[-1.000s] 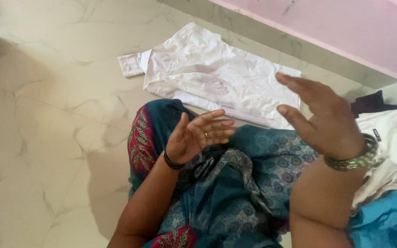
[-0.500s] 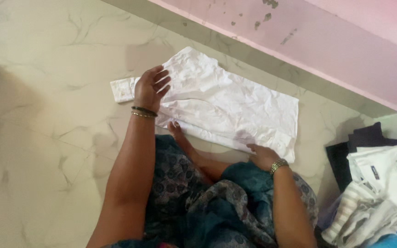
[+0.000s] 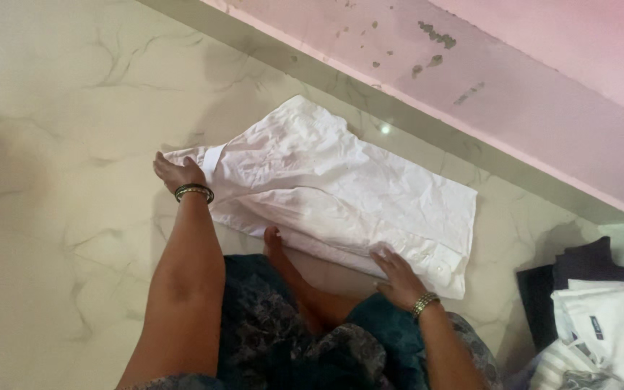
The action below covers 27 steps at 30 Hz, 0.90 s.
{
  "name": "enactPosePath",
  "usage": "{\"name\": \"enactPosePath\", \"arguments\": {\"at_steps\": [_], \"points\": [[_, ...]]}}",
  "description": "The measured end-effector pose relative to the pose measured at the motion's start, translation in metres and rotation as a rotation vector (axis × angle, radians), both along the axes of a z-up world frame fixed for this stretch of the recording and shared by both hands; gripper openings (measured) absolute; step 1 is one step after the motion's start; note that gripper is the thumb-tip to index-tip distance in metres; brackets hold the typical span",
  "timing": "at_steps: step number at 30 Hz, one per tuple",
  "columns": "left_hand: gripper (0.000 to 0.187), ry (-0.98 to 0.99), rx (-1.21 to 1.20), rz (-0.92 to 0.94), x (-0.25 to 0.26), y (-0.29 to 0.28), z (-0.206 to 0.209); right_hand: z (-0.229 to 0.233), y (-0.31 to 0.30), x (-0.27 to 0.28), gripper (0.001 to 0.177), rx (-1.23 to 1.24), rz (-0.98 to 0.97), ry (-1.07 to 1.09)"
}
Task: The person sits on the floor and folds a white long-sleeved shirt by hand, smoothing the fabric and folding the sleeves and body into a compact rectangle. The folded shirt is then placed on a nearby shelf.
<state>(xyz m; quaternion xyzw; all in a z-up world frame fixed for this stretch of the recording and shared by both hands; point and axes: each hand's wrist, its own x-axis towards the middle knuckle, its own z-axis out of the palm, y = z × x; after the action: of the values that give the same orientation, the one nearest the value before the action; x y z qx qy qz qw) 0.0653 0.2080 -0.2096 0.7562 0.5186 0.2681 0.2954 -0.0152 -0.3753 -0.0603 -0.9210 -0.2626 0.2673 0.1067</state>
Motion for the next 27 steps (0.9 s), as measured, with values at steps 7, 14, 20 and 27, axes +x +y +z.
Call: {"name": "enactPosePath", "arguments": {"at_steps": [7,14,20,27], "points": [[0.104,0.171,-0.241,-0.033,0.007,-0.008,0.056,-0.016,0.007,0.008,0.095,-0.107,-0.036,0.244],[0.051,0.627,-0.266,-0.235,0.009,-0.004,0.112,-0.039,0.006,0.020,0.097,-0.175,-0.055,0.271],[0.020,0.563,-0.036,-0.295,0.043,0.018,0.126,-0.037,0.029,0.027,0.081,-0.339,-0.058,0.276],[0.012,-0.160,0.402,-0.293,0.130,0.058,0.224,-0.029,0.036,0.032,0.082,-0.405,-0.055,0.344]]}}
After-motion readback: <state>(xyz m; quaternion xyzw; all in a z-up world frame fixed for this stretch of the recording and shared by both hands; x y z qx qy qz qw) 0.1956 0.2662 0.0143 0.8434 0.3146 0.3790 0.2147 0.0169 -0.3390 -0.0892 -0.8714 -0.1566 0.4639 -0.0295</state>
